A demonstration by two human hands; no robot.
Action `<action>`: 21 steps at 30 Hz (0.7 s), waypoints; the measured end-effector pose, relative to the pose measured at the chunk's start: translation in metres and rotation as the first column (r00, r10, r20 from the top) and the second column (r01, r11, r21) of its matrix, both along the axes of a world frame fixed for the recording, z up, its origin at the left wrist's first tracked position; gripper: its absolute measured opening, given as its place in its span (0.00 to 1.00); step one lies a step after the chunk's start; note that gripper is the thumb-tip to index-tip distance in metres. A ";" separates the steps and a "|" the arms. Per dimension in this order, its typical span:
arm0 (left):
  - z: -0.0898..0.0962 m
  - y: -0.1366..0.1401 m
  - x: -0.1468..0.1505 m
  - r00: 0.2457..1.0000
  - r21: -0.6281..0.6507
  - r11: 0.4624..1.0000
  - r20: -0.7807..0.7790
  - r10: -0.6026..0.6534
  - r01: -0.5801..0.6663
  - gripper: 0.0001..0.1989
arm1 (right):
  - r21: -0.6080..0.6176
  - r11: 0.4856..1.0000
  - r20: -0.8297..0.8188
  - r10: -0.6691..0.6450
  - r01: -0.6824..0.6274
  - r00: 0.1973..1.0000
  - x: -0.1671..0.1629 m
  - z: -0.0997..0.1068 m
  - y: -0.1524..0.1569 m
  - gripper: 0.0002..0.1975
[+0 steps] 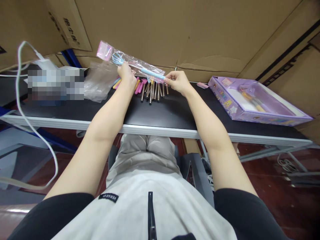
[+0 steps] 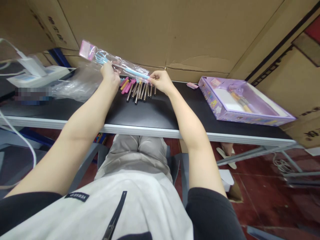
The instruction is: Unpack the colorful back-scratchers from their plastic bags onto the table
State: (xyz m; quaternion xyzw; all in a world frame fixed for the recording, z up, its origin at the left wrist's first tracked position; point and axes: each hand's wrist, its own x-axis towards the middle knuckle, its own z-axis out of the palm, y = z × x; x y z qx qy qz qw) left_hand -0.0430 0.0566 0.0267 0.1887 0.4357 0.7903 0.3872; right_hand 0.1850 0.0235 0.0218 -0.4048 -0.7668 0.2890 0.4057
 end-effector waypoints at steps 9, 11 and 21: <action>0.001 -0.012 0.002 0.998 0.051 0.999 0.059 -0.015 0.012 0.15 | -0.017 1.000 0.011 -0.022 0.022 1.000 0.001 -0.013 0.007 0.17; -0.003 -0.006 -0.003 0.999 0.032 0.999 0.039 -0.026 0.024 0.16 | -0.006 0.999 -0.001 -0.032 0.032 0.999 -0.003 -0.013 0.007 0.18; -0.015 -0.004 -0.002 0.968 -0.157 0.972 -0.152 -0.200 0.177 0.16 | 0.248 0.965 0.264 -0.149 0.082 0.953 -0.009 -0.011 0.003 0.12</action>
